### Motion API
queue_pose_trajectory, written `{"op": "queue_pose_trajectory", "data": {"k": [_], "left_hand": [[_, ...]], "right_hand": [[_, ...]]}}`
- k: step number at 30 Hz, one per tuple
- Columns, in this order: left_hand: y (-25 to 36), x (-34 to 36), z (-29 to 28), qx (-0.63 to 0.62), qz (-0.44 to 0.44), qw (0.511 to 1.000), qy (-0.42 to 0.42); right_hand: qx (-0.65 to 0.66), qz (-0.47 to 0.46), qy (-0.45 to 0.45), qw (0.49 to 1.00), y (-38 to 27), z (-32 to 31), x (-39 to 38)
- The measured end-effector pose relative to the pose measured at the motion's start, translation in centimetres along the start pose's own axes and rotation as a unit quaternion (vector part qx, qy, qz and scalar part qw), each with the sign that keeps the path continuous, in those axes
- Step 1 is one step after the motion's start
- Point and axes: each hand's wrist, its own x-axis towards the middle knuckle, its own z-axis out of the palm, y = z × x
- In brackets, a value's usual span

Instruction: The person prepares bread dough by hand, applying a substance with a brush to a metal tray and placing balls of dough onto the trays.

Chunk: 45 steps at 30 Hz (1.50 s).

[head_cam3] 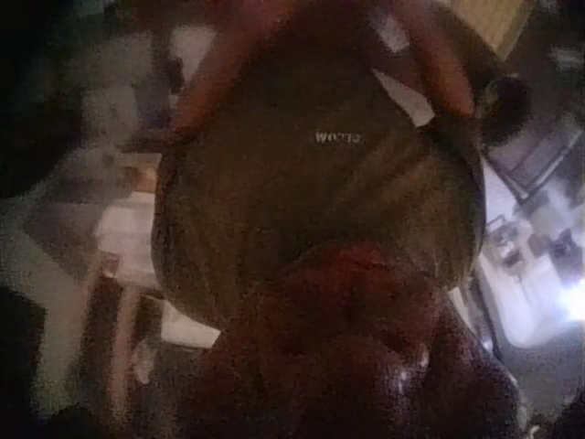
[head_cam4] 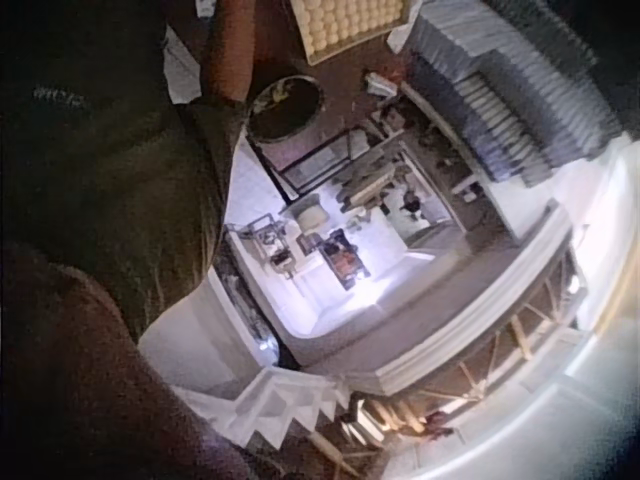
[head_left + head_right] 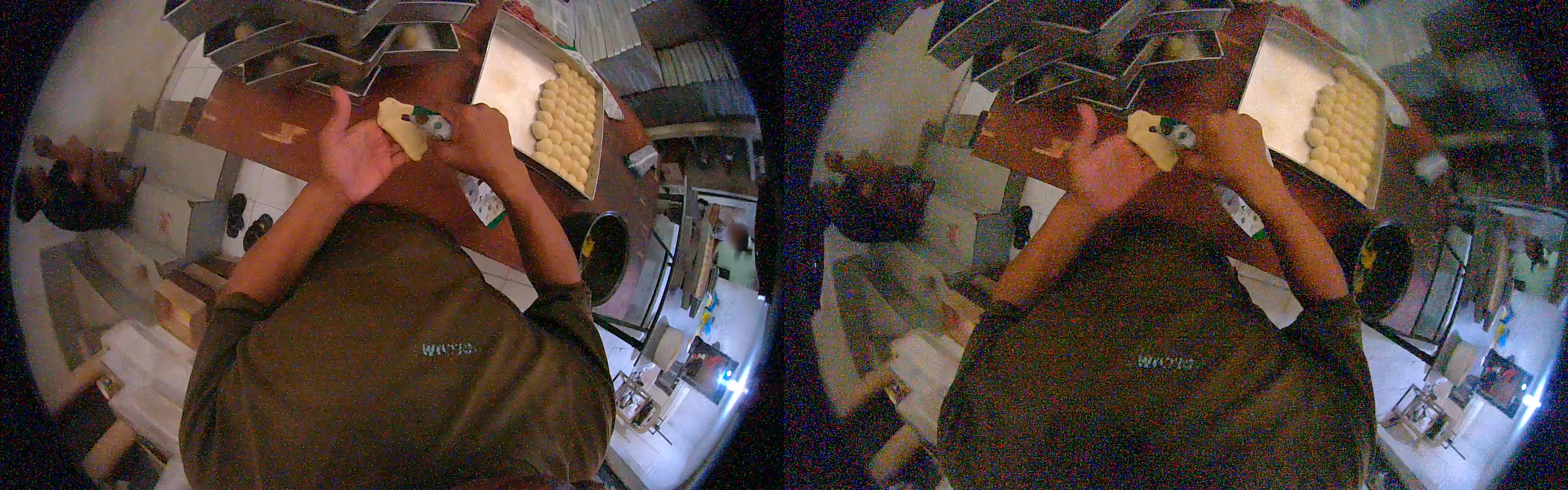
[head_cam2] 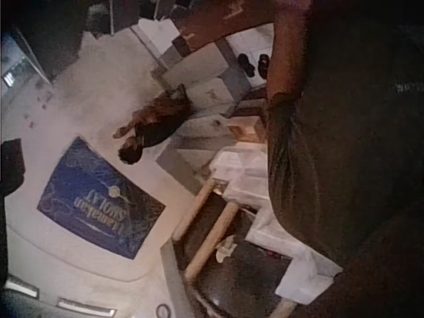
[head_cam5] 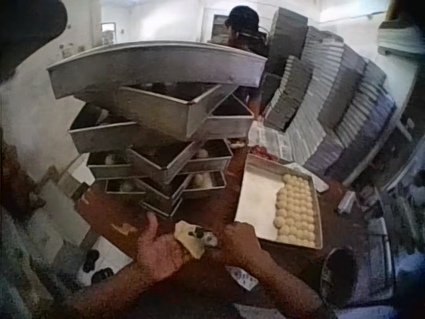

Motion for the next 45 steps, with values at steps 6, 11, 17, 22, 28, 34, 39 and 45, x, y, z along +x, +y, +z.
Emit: {"op": "queue_pose_trajectory", "data": {"k": [6, 11, 17, 22, 28, 34, 39, 45], "left_hand": [[0.4, -0.5, -0.3, -0.005, 0.014, 1.000, -0.022], [1.2, -0.8, -2.5, -0.030, 0.046, 0.998, -0.032], [3.8, -1.5, -7.0, -0.019, 0.188, 0.982, -0.027], [4.8, -1.8, -7.4, -0.014, 0.152, 0.981, 0.123], [3.8, -2.6, -4.1, 0.530, 0.138, 0.829, 0.113], [3.0, -3.2, -3.4, 0.704, 0.069, 0.691, 0.148], [1.3, -1.4, -4.6, 0.654, 0.039, 0.706, 0.268], [1.5, -4.2, -4.1, 0.175, 0.066, 0.973, 0.138]], "right_hand": [[-0.015, -0.017, 0.000, 1.000, -0.8, -0.5, 0.5], [-0.083, 0.007, -0.046, 0.995, -0.8, 0.7, 1.3], [-0.085, 0.041, -0.016, 0.995, 2.3, 7.8, 2.8], [0.100, -0.267, 0.267, 0.920, -4.7, 2.6, 2.8], [0.323, -0.182, 0.115, 0.922, -3.2, 6.5, 3.1], [0.542, -0.048, 0.041, 0.838, -3.7, 6.7, 1.4], [0.272, -0.101, 0.233, 0.928, -5.1, 9.1, -0.6], [0.531, 0.045, 0.087, 0.842, -3.6, 5.9, -1.4]]}}
